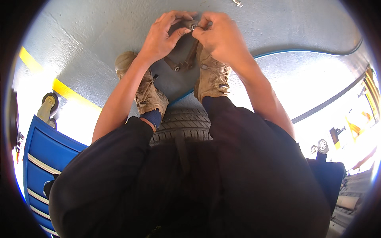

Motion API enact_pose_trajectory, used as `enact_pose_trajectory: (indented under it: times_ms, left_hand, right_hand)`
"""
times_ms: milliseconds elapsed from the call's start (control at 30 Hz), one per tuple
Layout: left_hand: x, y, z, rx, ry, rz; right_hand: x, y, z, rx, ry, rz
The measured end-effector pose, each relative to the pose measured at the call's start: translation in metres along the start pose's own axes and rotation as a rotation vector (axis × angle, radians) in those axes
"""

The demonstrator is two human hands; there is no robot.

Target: The person sits on a tire and uses a small metal tool to work on a small metal part. They then stand up, walk to a workbench, and continue working on the part.

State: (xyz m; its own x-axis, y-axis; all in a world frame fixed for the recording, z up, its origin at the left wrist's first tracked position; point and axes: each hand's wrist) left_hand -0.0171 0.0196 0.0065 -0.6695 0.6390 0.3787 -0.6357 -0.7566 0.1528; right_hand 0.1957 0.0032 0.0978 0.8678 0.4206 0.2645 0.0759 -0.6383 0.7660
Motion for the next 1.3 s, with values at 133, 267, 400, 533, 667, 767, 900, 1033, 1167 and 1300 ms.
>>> enact_pose_trajectory:
  times_ms: [133, 267, 400, 533, 667, 767, 900, 1033, 1167, 1300]
  left_hand:
    - [-0.001, 0.002, 0.0, 0.01, 0.045, 0.02]
    - [-0.003, -0.003, 0.003, -0.008, 0.034, -0.005]
    - [-0.002, 0.001, -0.003, -0.005, 0.084, 0.004]
    - [-0.003, -0.001, -0.002, -0.028, 0.036, 0.006]
    - [-0.001, -0.003, -0.001, -0.032, 0.013, -0.016]
    - [-0.007, 0.005, -0.013, -0.002, 0.127, 0.039]
    - [-0.006, -0.002, -0.004, -0.032, 0.048, 0.011]
    - [0.001, 0.001, -0.003, -0.03, 0.026, 0.01]
    - [-0.006, -0.003, -0.005, -0.03, 0.125, 0.005]
    - [-0.002, -0.001, -0.002, -0.035, 0.018, 0.016]
  right_hand:
    - [0.013, 0.015, 0.0, -0.019, -0.161, -0.048]
    - [-0.001, 0.003, -0.001, -0.036, -0.202, 0.011]
    - [0.018, 0.015, -0.003, -0.032, -0.406, -0.134]
    - [0.014, 0.016, -0.007, -0.169, -0.508, -0.112]
    - [0.01, 0.009, 0.014, -0.051, -0.676, -0.207]
    - [0.039, 0.027, 0.018, -0.043, -0.947, -0.415]
    - [0.017, 0.014, 0.055, 0.167, -1.082, -0.462]
    - [0.023, 0.022, 0.051, 0.14, -1.154, -0.497]
    - [0.015, 0.015, 0.066, 0.223, -1.18, -0.484]
    - [0.014, 0.013, 0.045, 0.043, -1.099, -0.403]
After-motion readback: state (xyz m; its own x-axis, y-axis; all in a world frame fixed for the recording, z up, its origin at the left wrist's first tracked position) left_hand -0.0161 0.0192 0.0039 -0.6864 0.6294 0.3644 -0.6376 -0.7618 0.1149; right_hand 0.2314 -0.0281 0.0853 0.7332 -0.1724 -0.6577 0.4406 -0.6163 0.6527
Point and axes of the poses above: each hand's wrist, its own y-axis away from the middle knuckle, its own x-axis out of the back of the hand, z = x × y, and after that the axes turned 7 degrees about -z, right-handed
